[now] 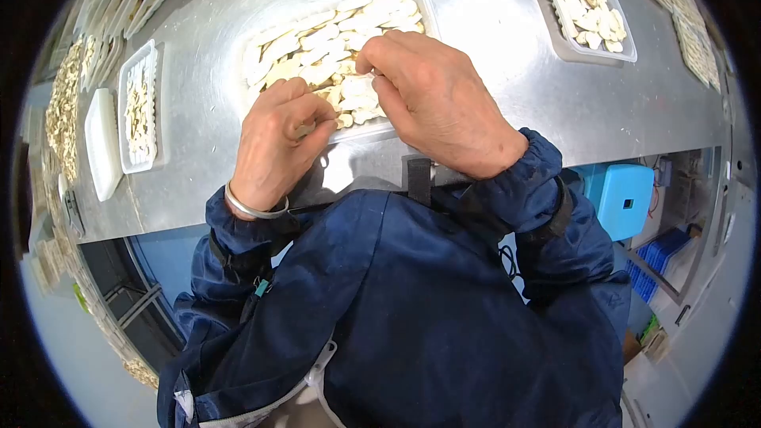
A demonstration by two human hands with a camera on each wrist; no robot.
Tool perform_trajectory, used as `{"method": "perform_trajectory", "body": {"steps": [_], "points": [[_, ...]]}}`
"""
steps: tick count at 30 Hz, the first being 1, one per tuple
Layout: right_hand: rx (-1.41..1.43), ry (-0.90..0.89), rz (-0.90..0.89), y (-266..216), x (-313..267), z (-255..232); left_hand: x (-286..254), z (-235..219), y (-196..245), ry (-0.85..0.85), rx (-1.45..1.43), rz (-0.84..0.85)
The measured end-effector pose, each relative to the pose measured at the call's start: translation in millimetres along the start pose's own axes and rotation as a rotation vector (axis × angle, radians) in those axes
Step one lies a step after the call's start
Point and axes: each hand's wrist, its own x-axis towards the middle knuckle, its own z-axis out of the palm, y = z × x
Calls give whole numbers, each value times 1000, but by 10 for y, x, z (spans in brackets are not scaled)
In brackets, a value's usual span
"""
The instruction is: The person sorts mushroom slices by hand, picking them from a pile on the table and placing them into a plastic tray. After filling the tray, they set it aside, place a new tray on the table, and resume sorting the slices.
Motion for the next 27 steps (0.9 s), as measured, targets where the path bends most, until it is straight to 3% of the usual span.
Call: {"method": "perform_trajectory", "body": {"steps": [8,11,17,24,27], "points": [[48,-34,81,-6,27,0,26,10,-50,-10,-68,-2],[68,-118,113,-41,72,-38,41,-124,-17,-85,-252,-127],[69,-167,-70,-52,158,186,-105,-550,-268,55,-582,-320],[13,-233,-229,-9,236,416,-312,-639,-425,202,-670,-466],[-65,-259,-192,-82,255,386,-319,-595,-411,204,-676,-476]]}}
